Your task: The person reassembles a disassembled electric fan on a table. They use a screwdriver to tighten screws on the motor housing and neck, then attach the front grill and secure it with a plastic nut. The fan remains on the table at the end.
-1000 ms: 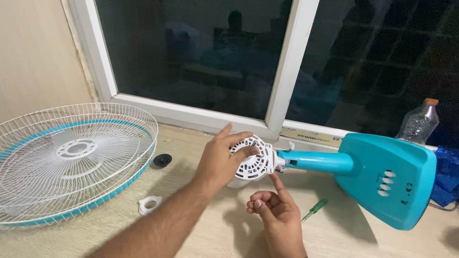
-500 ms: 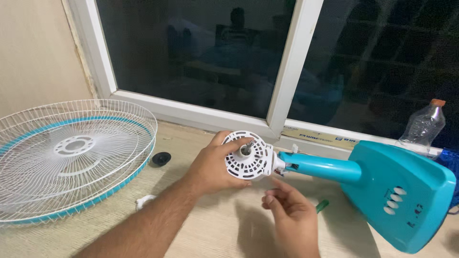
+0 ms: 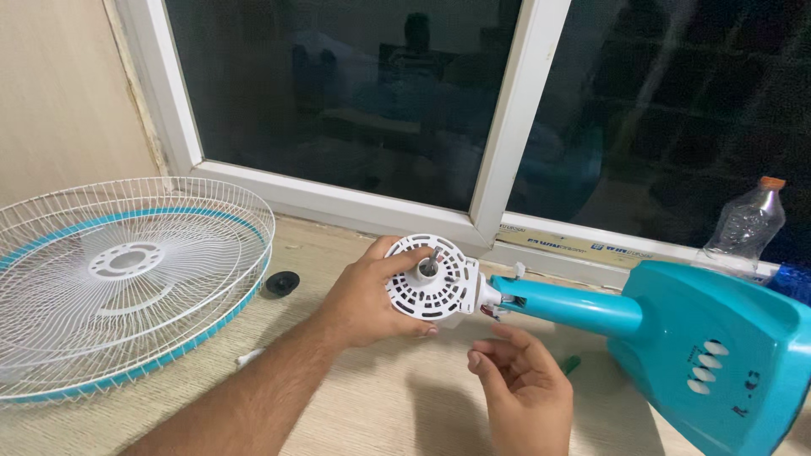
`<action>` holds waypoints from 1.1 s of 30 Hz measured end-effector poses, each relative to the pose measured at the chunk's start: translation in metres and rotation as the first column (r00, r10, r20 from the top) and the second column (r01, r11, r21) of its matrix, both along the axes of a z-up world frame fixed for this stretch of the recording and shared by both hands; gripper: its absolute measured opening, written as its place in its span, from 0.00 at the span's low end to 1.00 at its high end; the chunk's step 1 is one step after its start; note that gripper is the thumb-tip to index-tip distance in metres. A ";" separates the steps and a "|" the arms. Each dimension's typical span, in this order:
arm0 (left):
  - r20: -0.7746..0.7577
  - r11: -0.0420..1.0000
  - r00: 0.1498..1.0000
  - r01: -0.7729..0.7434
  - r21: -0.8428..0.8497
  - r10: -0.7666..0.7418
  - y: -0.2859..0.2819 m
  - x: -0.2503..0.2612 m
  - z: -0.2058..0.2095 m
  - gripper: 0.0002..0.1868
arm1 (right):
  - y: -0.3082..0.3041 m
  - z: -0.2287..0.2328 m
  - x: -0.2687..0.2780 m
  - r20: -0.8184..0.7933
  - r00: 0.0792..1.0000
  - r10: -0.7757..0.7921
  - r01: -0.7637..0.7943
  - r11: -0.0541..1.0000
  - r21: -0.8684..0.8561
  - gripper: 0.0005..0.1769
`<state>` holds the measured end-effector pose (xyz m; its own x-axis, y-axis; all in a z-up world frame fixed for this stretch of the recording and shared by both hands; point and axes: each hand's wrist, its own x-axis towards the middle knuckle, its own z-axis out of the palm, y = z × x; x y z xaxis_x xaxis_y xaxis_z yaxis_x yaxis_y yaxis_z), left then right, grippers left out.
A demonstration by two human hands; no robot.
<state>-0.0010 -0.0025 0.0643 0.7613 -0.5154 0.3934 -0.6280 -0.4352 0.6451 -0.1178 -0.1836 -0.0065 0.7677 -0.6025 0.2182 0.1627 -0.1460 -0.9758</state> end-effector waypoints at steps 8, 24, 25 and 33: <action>-0.025 0.999 0.999 -0.036 0.017 0.036 -0.003 -0.010 0.000 0.56 | 0.011 0.032 0.003 0.178 0.974 0.141 -0.110 0.978 -0.176 0.23; -0.161 0.879 0.982 0.006 -0.477 -0.094 -0.013 -0.011 -0.033 0.56 | 0.030 0.105 0.025 -0.190 0.977 0.101 -0.195 0.782 -0.591 0.35; -0.109 0.859 0.990 0.016 -0.511 -0.084 -0.016 -0.015 -0.041 0.56 | 0.031 0.104 0.025 -0.183 0.979 0.090 -0.183 0.785 -0.593 0.34; 0.005 0.717 0.998 0.044 -0.695 -0.056 -0.029 -0.024 -0.067 0.55 | 0.030 0.077 0.016 0.007 0.996 0.091 -0.068 0.792 -0.607 0.33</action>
